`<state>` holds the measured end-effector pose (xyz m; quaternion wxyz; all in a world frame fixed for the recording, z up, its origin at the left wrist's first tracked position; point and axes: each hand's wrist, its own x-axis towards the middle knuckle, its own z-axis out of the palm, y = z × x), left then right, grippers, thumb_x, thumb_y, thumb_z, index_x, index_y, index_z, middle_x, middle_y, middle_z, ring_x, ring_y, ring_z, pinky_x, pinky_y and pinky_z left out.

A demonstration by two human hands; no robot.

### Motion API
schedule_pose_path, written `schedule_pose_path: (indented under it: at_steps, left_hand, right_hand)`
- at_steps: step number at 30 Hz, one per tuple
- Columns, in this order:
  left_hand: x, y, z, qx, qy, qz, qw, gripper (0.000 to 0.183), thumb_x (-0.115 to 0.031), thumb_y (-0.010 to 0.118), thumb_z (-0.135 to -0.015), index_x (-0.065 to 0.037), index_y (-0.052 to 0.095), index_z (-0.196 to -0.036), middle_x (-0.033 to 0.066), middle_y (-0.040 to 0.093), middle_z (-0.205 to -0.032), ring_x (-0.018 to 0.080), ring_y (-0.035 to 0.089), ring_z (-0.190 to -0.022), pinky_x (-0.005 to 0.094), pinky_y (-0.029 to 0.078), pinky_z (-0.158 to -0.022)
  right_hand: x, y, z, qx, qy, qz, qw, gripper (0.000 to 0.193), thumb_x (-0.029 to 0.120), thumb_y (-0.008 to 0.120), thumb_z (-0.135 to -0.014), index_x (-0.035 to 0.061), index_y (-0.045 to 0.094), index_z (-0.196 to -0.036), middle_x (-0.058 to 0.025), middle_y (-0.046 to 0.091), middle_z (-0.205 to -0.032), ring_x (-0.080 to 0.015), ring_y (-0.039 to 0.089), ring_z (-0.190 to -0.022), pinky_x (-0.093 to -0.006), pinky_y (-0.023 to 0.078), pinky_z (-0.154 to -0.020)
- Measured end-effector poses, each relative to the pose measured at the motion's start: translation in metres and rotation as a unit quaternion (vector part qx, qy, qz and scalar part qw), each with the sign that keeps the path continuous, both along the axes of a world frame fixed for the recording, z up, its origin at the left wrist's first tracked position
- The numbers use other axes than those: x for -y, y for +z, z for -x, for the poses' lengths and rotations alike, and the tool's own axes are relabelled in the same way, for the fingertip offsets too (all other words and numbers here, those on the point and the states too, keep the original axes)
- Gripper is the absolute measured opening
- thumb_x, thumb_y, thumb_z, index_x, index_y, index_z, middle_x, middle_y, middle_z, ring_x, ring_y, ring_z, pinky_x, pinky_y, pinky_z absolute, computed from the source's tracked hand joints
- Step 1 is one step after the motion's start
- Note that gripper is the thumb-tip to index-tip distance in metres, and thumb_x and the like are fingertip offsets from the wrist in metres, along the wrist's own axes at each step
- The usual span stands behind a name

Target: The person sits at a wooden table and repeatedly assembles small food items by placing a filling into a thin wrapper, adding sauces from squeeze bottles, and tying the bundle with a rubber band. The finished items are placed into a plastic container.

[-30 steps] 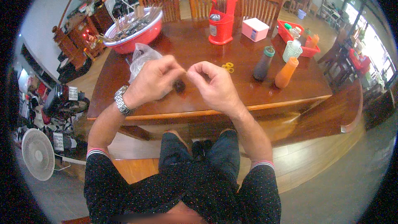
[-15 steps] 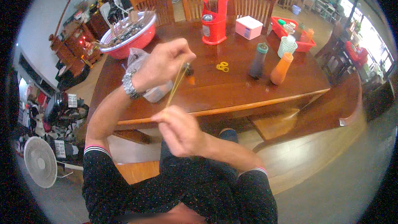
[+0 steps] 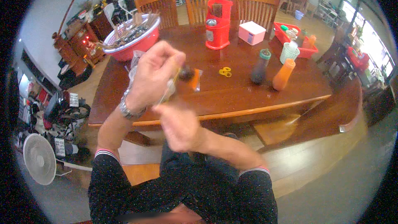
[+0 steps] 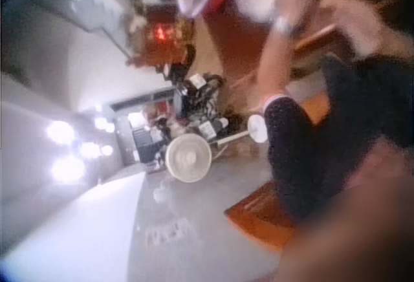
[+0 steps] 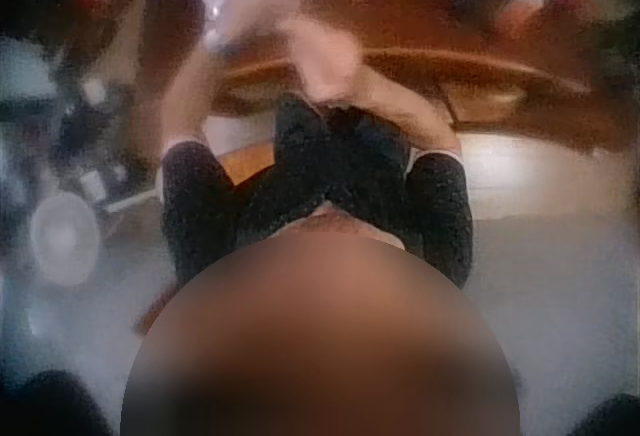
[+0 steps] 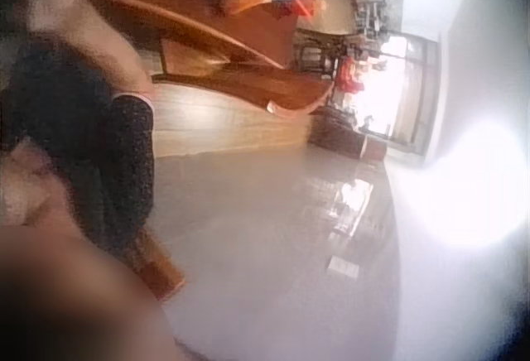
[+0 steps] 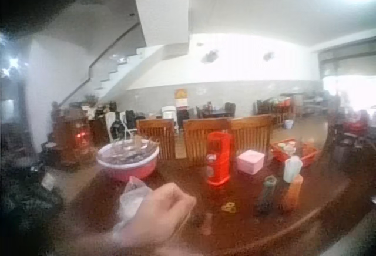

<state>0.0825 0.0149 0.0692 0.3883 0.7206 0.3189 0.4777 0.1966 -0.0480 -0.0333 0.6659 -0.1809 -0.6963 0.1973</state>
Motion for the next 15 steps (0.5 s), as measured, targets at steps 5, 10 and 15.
schedule_pose_path:
  at_steps: [5,10,15]
  left_hand:
    - [0.033,-0.012,0.021,-0.054,-0.053,-0.051,0.996,0.007,-0.01,0.067,-0.104,-0.005,0.064,-0.1,-0.0039,0.061,-0.082,0.0044,0.053,-0.067,0.0225,0.044,-0.059]
    - [0.022,-0.024,0.015,-0.025,0.054,-0.108,0.992,0.01,-0.008,0.069,-0.103,-0.003,0.064,-0.096,-0.0007,0.064,-0.086,0.0054,0.059,-0.077,0.0241,0.048,-0.067]
    - [0.047,-0.033,0.028,0.08,-0.049,0.045,0.995,0.01,-0.007,0.07,-0.102,-0.005,0.062,-0.097,-0.001,0.064,-0.081,0.0046,0.059,-0.074,0.0228,0.047,-0.063]
  right_hand:
    - [-0.065,0.015,-0.056,-0.048,0.254,0.404,0.878,0.013,0.006,0.059,-0.092,0.0048,0.068,-0.1,-0.0043,0.063,-0.081,-0.0147,0.059,-0.071,-0.0294,0.047,-0.063]
    - [-0.002,0.03,-0.038,-0.054,0.02,0.128,0.99,0.02,-0.002,0.049,-0.092,0.0031,0.065,-0.101,-0.0028,0.059,-0.076,-0.0127,0.052,-0.06,-0.028,0.044,-0.055]
    - [-0.01,-0.036,0.001,-0.021,0.192,0.296,0.935,0.015,0.003,0.047,-0.1,0.0028,0.062,-0.1,-0.0042,0.059,-0.089,-0.0169,0.06,-0.075,-0.0322,0.05,-0.063]
